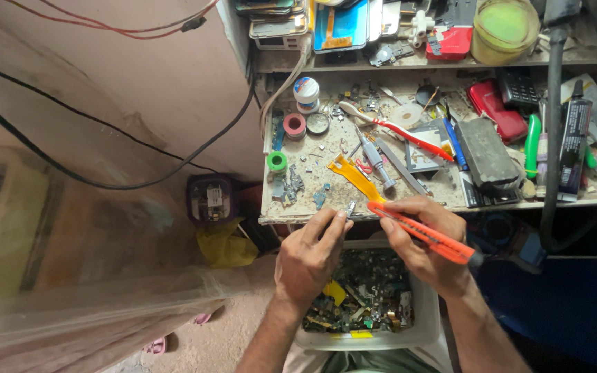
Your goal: The person sits with a bin of electronic waste on their lap and uses a red utility knife to scrape and clean small circuit board fragments. They pick up pieces from the bin, scrape them on the table, and occasionally spray them with a liquid from a bottle before continuing to scrape.
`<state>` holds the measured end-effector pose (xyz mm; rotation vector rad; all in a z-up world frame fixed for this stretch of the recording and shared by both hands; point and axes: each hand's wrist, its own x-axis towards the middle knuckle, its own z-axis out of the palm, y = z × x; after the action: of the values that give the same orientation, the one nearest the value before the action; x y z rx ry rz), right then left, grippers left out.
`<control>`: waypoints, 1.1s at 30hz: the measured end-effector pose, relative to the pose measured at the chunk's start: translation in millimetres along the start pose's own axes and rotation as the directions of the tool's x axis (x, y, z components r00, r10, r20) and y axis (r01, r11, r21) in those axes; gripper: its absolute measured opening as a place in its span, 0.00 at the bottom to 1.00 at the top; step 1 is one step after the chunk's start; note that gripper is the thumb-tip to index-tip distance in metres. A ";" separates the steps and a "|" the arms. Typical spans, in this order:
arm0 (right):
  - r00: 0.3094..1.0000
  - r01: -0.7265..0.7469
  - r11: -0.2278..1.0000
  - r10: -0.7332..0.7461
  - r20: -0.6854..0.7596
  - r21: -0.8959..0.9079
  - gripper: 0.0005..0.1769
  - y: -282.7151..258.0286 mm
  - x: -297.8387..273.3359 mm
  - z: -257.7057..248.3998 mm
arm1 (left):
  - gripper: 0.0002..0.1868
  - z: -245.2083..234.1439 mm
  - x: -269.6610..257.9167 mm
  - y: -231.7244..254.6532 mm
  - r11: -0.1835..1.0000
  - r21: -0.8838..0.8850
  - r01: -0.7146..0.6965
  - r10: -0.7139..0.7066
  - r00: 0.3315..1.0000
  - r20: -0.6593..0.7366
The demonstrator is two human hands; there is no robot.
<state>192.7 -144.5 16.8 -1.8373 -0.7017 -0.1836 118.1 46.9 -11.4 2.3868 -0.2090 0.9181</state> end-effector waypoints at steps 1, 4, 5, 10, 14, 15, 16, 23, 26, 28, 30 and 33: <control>0.997 0.075 0.996 -0.074 0.023 -0.050 0.11 -1.9 1.4 -1.9 | 0.12 1.1 0.1 0.2 1.000 0.004 0.005 -0.005 1.000 -0.006; 0.997 0.072 0.997 -0.070 0.028 -0.043 0.09 -0.8 0.7 -1.7 | 0.12 4.6 -0.3 2.5 1.000 0.019 0.021 -0.021 0.999 -0.026; 0.998 0.061 0.997 -0.061 0.013 -0.041 0.09 1.4 0.4 0.0 | 0.12 5.4 -0.3 3.0 0.999 0.026 0.026 -0.025 0.999 -0.035; 0.997 0.074 0.993 -0.072 0.026 -0.089 0.11 5.7 2.1 2.1 | 0.14 3.2 -1.2 0.4 1.000 0.016 0.007 -0.008 1.000 0.011; 0.995 0.064 0.997 -0.060 0.077 -0.045 0.13 1.8 0.3 -8.6 | 0.14 5.4 -2.5 -0.9 1.000 0.017 0.004 -0.004 1.000 0.002; 0.996 0.061 0.997 -0.058 0.066 -0.044 0.13 1.8 -0.8 -8.8 | 0.14 5.4 -3.0 -1.0 1.000 0.015 0.004 -0.004 1.000 0.007; 0.997 0.059 0.997 -0.056 0.056 -0.043 0.12 2.0 -1.9 -8.9 | 0.14 5.3 -3.2 -1.1 1.000 0.012 0.005 -0.005 1.000 0.012; 0.997 0.072 0.992 -0.074 -0.015 -0.104 0.08 7.2 -9.1 -0.4 | 0.18 6.2 -3.0 -1.2 0.999 -0.028 0.019 -0.019 1.000 0.016; 0.998 0.059 0.993 -0.062 -0.022 -0.106 0.07 8.4 -7.3 0.7 | 0.18 7.2 -2.4 -1.0 0.999 -0.028 0.023 -0.023 1.000 0.002; 0.999 0.043 0.994 -0.045 -0.024 -0.096 0.07 7.9 -7.3 0.6 | 0.17 8.3 -2.6 -1.5 0.999 -0.031 0.026 -0.026 1.000 -0.003; 0.998 0.048 0.993 -0.051 -0.023 -0.109 0.07 8.0 -7.4 1.1 | 0.17 10.3 -3.4 -1.4 0.999 -0.028 0.029 -0.030 0.999 -0.012; 0.998 0.050 0.993 -0.054 -0.032 -0.111 0.07 8.0 -7.3 2.1 | 0.18 12.0 -3.9 -1.0 0.999 -0.021 0.030 -0.031 0.999 -0.025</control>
<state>190.7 -147.1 6.3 -1.9176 -0.7279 -0.2926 122.3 40.8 -21.6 2.3516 -0.1709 0.9274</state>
